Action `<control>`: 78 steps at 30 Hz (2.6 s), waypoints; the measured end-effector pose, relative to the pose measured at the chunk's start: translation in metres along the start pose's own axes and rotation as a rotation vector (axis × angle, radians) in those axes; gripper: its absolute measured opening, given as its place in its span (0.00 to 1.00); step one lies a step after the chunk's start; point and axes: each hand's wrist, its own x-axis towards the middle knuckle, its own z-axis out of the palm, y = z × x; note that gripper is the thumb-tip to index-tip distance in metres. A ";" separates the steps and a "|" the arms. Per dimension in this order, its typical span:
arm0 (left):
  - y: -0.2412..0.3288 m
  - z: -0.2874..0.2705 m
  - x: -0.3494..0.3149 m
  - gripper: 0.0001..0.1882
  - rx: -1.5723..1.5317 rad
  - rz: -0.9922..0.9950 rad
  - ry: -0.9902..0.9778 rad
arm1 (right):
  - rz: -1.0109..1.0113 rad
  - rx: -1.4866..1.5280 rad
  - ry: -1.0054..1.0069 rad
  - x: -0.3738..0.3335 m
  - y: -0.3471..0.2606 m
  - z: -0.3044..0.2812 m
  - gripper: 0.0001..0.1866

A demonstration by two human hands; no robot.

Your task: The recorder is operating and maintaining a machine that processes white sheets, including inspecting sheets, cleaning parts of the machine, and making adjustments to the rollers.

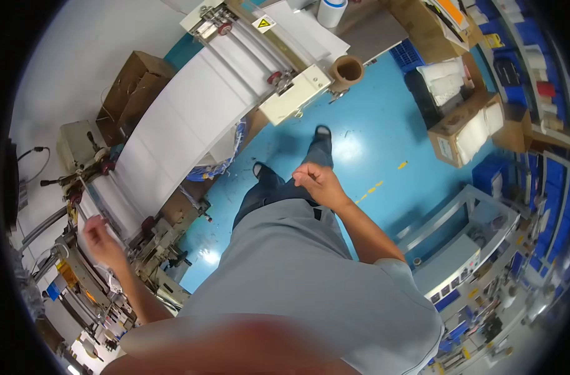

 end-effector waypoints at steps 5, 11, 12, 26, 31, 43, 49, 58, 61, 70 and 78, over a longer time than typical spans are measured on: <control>0.068 0.159 -0.064 0.10 0.230 -0.518 -0.452 | -0.011 0.018 -0.092 0.048 -0.009 -0.106 0.06; 0.097 0.268 -0.173 0.18 0.252 -0.834 -1.162 | 0.243 0.050 -0.165 0.098 0.002 -0.226 0.09; 0.112 0.281 -0.173 0.19 0.263 -0.873 -1.202 | 0.305 0.055 -0.169 0.102 0.003 -0.237 0.10; 0.186 0.447 -0.150 0.17 -0.124 -1.383 -1.094 | 0.458 0.097 -0.477 0.162 0.049 -0.251 0.09; 0.201 0.507 -0.168 0.17 -0.597 -1.766 -0.893 | 0.212 -0.110 -0.579 0.178 0.062 -0.204 0.11; 0.179 0.527 -0.170 0.13 -0.504 -1.842 -1.190 | -0.044 -0.431 -0.600 0.191 0.104 -0.207 0.17; 0.160 0.522 -0.182 0.12 -0.416 -1.837 -1.296 | -0.005 -0.376 -0.593 0.189 0.114 -0.201 0.16; 0.146 0.499 -0.208 0.13 -0.551 -1.692 -1.200 | -0.015 -0.382 -0.686 0.193 0.113 -0.199 0.15; 0.161 0.507 -0.188 0.20 -0.402 -1.622 -1.057 | -0.105 -0.418 -0.703 0.194 0.109 -0.191 0.15; 0.187 0.441 -0.178 0.15 -0.423 -1.605 -0.676 | -0.280 -0.420 -0.767 0.175 0.052 -0.141 0.02; 0.189 0.322 -0.253 0.12 -0.477 -1.410 -0.381 | -0.737 -0.571 -0.918 0.106 0.021 -0.039 0.06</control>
